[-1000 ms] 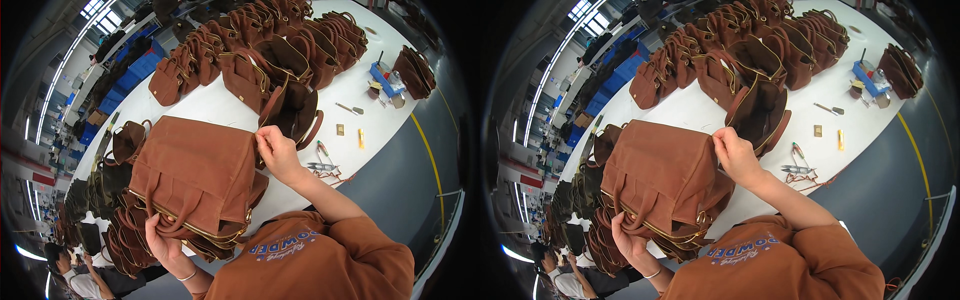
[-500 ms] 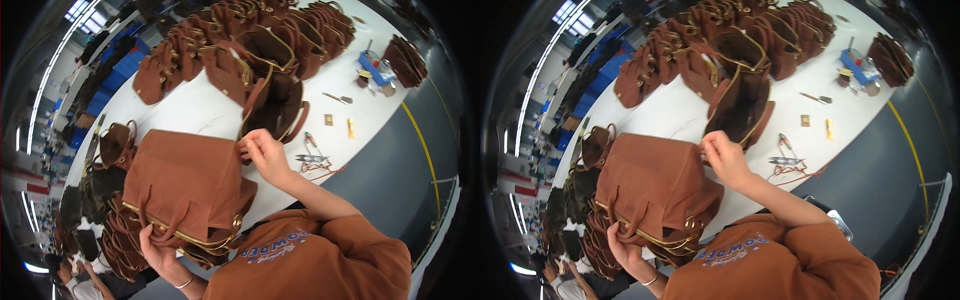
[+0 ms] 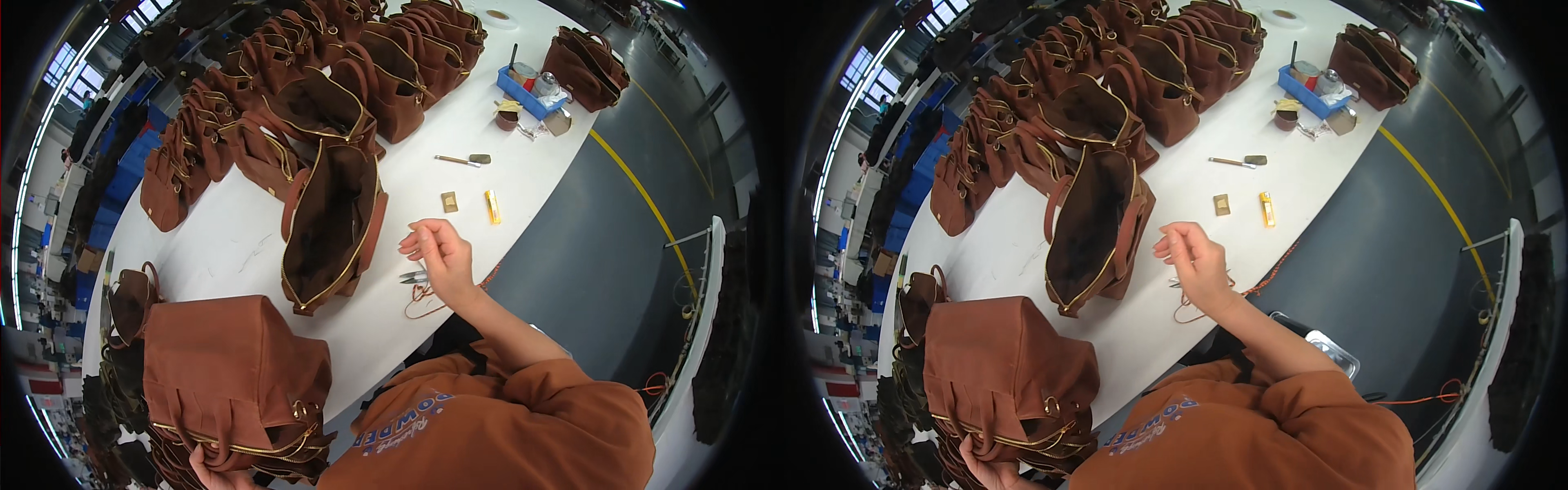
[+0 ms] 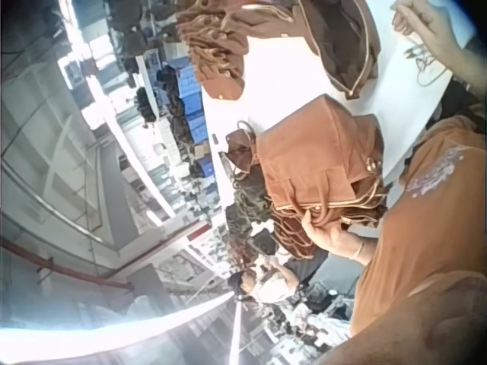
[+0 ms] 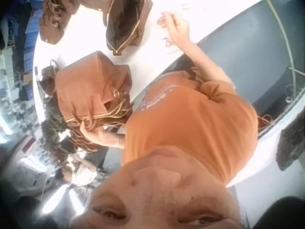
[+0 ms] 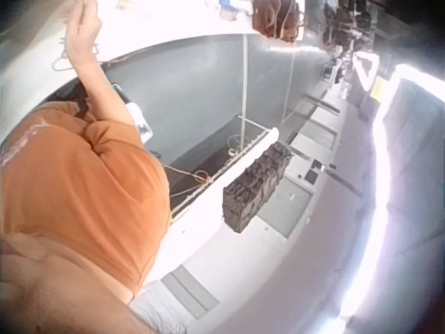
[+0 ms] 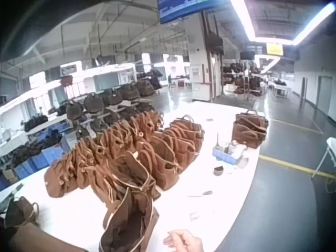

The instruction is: The person trims threads and marks handles on brown handbags using scissors and a marker. They inspect the zippers and interior of each bag, handling them one at a time on a factory table.

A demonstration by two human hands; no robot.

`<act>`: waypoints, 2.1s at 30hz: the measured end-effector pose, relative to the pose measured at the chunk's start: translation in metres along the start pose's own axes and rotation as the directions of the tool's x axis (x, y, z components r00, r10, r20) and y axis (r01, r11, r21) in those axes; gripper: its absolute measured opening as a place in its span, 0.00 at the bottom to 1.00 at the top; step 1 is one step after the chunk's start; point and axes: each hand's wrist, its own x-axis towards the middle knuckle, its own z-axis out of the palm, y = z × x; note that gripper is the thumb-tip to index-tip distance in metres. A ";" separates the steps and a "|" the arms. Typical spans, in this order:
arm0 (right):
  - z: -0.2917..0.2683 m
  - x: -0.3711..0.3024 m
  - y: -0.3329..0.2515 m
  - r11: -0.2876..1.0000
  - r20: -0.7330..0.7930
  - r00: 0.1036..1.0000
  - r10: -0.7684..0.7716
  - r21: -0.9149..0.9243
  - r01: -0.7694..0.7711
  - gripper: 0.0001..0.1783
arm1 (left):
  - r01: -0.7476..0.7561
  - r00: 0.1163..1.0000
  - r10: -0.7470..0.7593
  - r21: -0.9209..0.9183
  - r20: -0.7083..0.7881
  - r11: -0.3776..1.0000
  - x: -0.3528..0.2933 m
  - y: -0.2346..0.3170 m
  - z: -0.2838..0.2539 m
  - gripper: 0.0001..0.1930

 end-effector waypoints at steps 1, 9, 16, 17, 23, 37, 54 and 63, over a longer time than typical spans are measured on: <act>-0.013 0.007 0.005 1.000 -0.016 1.000 0.017 0.018 -0.016 0.10 | 0.076 0.992 -0.083 -0.080 -0.098 0.994 0.000 0.006 0.003 0.19; -0.146 0.082 0.101 0.784 -0.084 0.996 -0.038 -0.620 -0.022 0.09 | 0.255 0.815 -0.349 -0.254 -0.462 0.933 -0.060 0.060 0.068 0.12; -0.203 0.096 0.119 0.399 0.142 0.949 0.282 -0.917 0.018 0.31 | 0.343 0.764 -0.488 -0.376 -0.422 0.861 -0.114 0.073 0.084 0.05; -0.207 0.097 0.123 0.457 0.167 0.947 0.274 -0.889 0.024 0.31 | 0.357 0.803 -0.519 -0.459 -0.294 0.814 -0.118 0.072 0.063 0.02; -0.190 0.112 0.126 0.518 0.283 0.896 0.342 -0.852 0.071 0.29 | 0.235 0.701 -0.496 -0.490 -0.513 0.839 -0.148 0.074 0.106 0.05; -0.159 0.106 0.098 0.786 0.238 0.838 0.490 -0.536 -0.308 0.22 | 0.303 0.774 -0.554 -0.588 -0.307 0.750 -0.171 0.033 0.035 0.30; -0.005 -0.045 -0.031 0.788 0.792 0.433 0.431 -0.096 -0.608 0.26 | 0.254 0.870 -0.426 -0.514 -0.249 0.819 -0.157 0.029 0.009 0.23; 0.002 -0.053 -0.026 0.871 0.790 0.505 0.348 -0.073 -0.486 0.23 | 0.299 0.897 -0.423 -0.529 -0.128 0.794 -0.153 0.023 0.002 0.32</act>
